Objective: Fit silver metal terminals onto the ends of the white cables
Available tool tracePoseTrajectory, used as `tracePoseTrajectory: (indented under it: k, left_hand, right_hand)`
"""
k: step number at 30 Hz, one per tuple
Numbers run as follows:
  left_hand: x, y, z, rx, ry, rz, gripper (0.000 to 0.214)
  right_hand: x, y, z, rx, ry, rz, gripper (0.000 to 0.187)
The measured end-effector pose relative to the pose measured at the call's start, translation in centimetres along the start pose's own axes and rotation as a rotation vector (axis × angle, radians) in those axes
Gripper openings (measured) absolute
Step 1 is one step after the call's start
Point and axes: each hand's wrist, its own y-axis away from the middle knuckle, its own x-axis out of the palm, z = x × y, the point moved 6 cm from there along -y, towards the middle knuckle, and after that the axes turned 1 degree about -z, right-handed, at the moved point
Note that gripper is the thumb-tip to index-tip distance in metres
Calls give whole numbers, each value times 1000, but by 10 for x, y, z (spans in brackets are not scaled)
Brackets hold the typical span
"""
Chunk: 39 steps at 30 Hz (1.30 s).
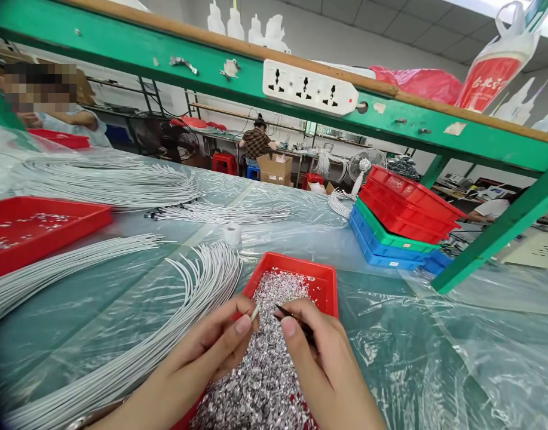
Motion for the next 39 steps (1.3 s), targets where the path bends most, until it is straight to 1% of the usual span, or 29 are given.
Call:
tracePoseTrajectory:
  k: [3, 6, 7, 9, 11, 13, 16, 18, 22, 26, 29, 34, 36, 39]
  left_hand:
    - [2, 3, 1, -44, -20, 32, 38]
    - [7, 7, -3, -34, -23, 90, 36]
    - [9, 9, -4, -29, -20, 117, 35]
    - [11, 11, -7, -23, -37, 140, 36]
    - [11, 12, -9, -28, -86, 128, 38]
    - [10, 14, -11, -41, -121, 113, 40]
    - [11, 16, -10, -74, -129, 121, 40]
    - [10, 16, -11, -87, -157, 115, 37]
    - [10, 14, -18, -78, -249, 87, 30]
    - [12, 14, -24, -41, -262, 80, 27]
    - [11, 14, -26, -13, -269, 84, 26]
    - [8, 16, -27, 33, -351, 85, 30]
    - [8, 17, -31, 103, -434, 62, 34]
    - [7, 21, -40, 303, -605, 16, 35]
  right_hand:
    - [-2, 8, 1, 47, -2, 16, 22]
    - [-4, 10, 5, 58, 60, -3, 24]
    - [-4, 9, 6, 51, 76, 12, 27]
    - [1, 6, 12, -7, 78, 70, 33]
    - [4, 3, 19, -97, 49, 107, 35]
    - [5, 2, 25, -181, 3, 106, 33]
    - [7, 2, 30, -255, -62, 106, 30]
    - [9, 3, 30, -270, -72, 104, 31]
    - [11, 4, 25, -216, 6, 109, 36]
    - [12, 7, 22, -168, 64, 116, 38]
    - [14, 10, 19, -145, 83, 124, 35]
    - [14, 11, 18, -200, 130, 91, 29]
    - [14, 11, 20, -248, 126, 90, 28]
    - [12, 9, 26, -311, 113, 97, 26]
